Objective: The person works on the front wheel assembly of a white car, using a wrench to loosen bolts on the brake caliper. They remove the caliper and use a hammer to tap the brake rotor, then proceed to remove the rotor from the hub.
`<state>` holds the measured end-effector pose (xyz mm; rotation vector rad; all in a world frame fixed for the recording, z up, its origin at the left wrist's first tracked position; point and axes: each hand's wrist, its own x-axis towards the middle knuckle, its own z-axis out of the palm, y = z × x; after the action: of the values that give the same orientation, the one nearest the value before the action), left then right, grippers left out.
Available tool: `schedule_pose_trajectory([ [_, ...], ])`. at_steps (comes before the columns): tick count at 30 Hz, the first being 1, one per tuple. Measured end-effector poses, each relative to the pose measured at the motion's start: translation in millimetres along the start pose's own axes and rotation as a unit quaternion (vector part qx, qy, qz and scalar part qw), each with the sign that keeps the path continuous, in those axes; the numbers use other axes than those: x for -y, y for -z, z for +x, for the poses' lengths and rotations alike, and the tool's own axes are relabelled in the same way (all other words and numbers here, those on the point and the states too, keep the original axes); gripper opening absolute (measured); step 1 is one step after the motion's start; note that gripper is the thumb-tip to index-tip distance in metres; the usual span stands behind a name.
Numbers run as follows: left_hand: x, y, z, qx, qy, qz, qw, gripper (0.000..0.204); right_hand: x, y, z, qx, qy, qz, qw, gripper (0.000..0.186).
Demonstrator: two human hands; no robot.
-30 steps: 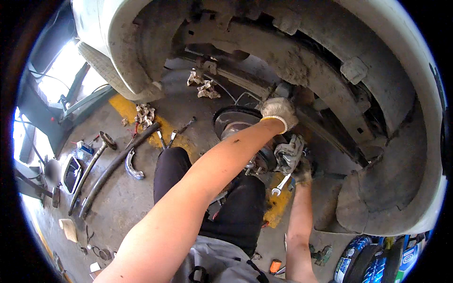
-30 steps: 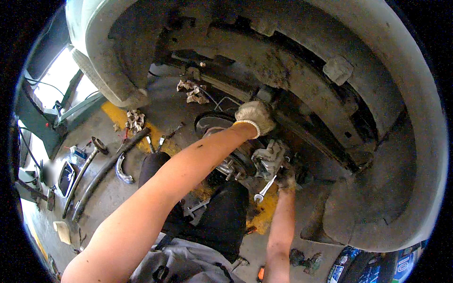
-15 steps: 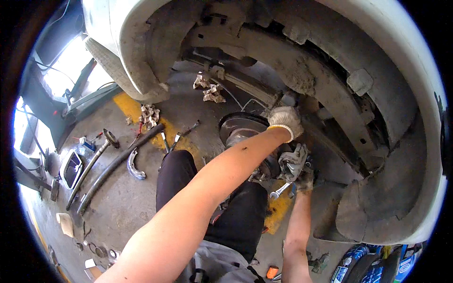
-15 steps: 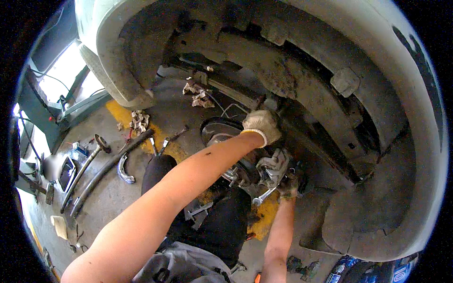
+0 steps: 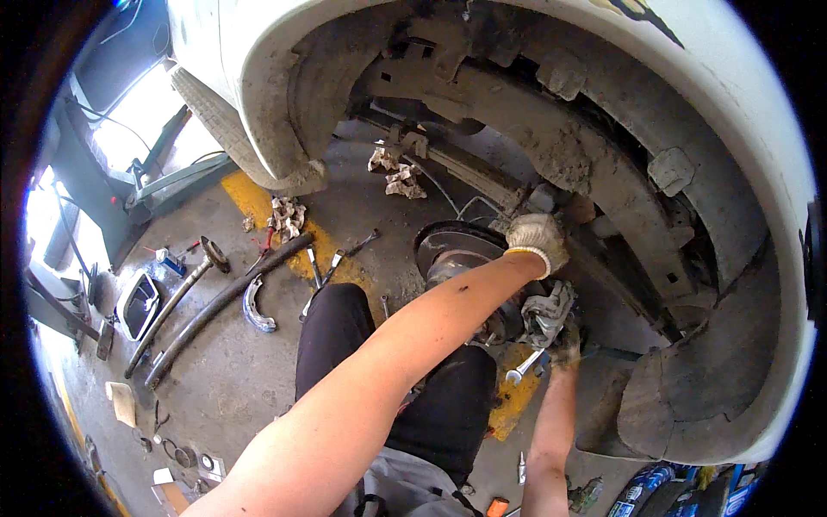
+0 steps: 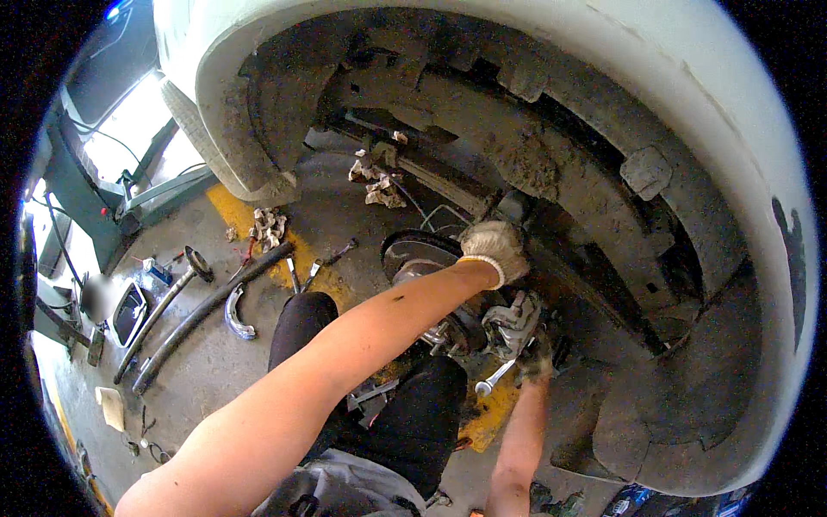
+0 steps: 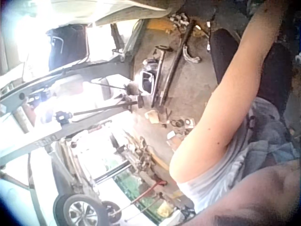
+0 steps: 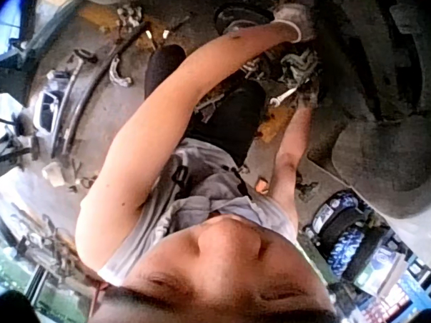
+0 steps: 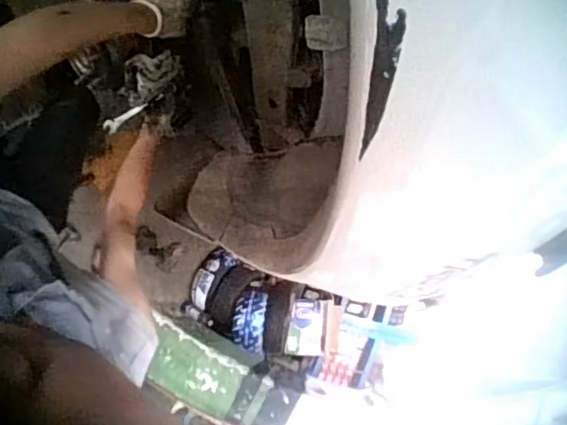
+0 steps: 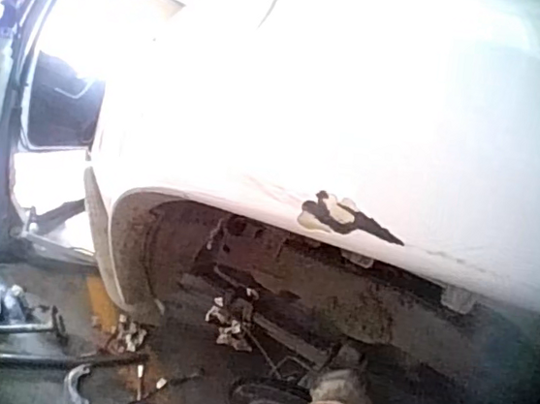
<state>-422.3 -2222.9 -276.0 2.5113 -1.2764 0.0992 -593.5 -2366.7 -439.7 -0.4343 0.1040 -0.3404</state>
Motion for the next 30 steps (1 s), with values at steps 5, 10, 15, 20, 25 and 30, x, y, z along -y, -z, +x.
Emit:
schedule_pose_trajectory([
  [5,0,-1,2,0.021,-0.041,0.046,0.998,0.021,-9,-35,-9,0.012,0.049,-0.102,0.994,0.058],
  [10,1,-7,0,-0.065,-0.008,-0.022,0.998,0.021,-10,-29,-10,-0.007,0.036,-0.035,0.999,0.054],
  [15,-5,3,-3,-0.045,0.02,-0.03,0.998,0.023,5,-26,-7,0.003,-0.07,0.39,0.918,0.05],
  [20,0,0,-1,-0.052,0.043,-0.066,0.996,0.023,-2,-11,-3,0.007,0.012,0.088,0.996,0.048],
  [25,-3,5,-2,-0.049,0.084,-0.118,0.988,0.023,-2,-15,-4,0.027,0.026,-0.002,0.999,0.048],
  [30,-5,18,-8,-0.019,0.092,-0.107,0.99,0.024,-2,-10,-6,0.033,0.028,-0.009,0.999,0.049],
])
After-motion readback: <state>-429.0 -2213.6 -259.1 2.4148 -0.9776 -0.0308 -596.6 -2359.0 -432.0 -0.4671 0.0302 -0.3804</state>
